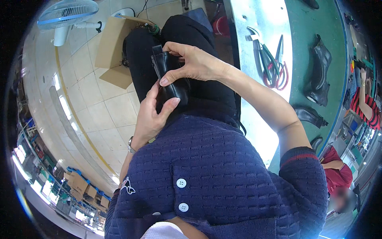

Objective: The person cuts plastic ties and trims shoe materials using scissors and pliers, smooths and shapes the shoe parts with a metal tool, and places finished shoes onto the conveyor belt.

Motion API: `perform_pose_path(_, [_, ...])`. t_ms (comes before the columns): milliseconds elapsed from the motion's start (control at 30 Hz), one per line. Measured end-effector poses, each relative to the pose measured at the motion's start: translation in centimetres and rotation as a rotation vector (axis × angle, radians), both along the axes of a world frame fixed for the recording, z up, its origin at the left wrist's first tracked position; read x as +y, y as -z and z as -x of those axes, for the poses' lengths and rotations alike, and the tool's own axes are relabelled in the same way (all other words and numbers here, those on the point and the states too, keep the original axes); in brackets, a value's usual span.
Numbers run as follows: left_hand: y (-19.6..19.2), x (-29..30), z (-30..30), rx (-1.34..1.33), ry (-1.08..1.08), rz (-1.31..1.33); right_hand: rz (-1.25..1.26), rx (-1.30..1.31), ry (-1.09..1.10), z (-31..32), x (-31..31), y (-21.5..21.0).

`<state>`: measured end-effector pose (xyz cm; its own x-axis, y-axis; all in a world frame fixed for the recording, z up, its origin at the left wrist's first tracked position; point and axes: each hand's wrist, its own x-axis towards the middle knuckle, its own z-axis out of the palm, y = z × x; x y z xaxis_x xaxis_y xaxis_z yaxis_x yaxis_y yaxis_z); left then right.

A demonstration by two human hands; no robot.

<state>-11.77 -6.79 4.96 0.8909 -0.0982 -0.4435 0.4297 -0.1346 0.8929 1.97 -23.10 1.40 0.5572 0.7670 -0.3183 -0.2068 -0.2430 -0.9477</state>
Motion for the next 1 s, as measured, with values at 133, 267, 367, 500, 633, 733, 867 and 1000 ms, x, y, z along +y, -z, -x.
perform_pose_path(133, [0.0, -1.8, 0.2, -0.072, 0.044, -0.267, 0.023, -0.026, -0.018, -0.6, -0.6, -0.4])
perform_pose_path(267, [0.8, -2.5, 0.7, -0.15, 0.013, -0.262, 0.034, -0.043, 0.014, -1.1, -1.0, -1.8])
perform_pose_path(367, [0.2, -3.2, 0.6, -0.191, 0.003, -0.245, 0.076, -0.127, 0.132, -0.6, -1.1, -1.7])
perform_pose_path(500, [0.7, -4.4, 1.1, -0.249, 0.034, -0.405, 0.208, -0.419, 0.2, -0.1, -1.0, -2.8])
perform_pose_path(633, [1.0, -5.1, 0.9, -0.261, 0.018, -0.442, 0.283, -0.464, 0.171, -0.3, -1.2, -3.2])
perform_pose_path(733, [0.4, -3.9, 0.7, -0.314, 0.082, -0.318, 0.274, -0.484, 0.144, -0.8, -2.1, -4.1])
perform_pose_path(867, [6.0, 1.6, 2.3, 0.056, -0.477, 0.629, 0.127, -0.682, 0.13, 1.3, -3.6, -10.6])
perform_pose_path(1000, [2.4, -2.2, -2.4, 0.139, -0.311, 0.85, -0.105, -1.204, 0.158, 2.7, -3.9, -14.4])
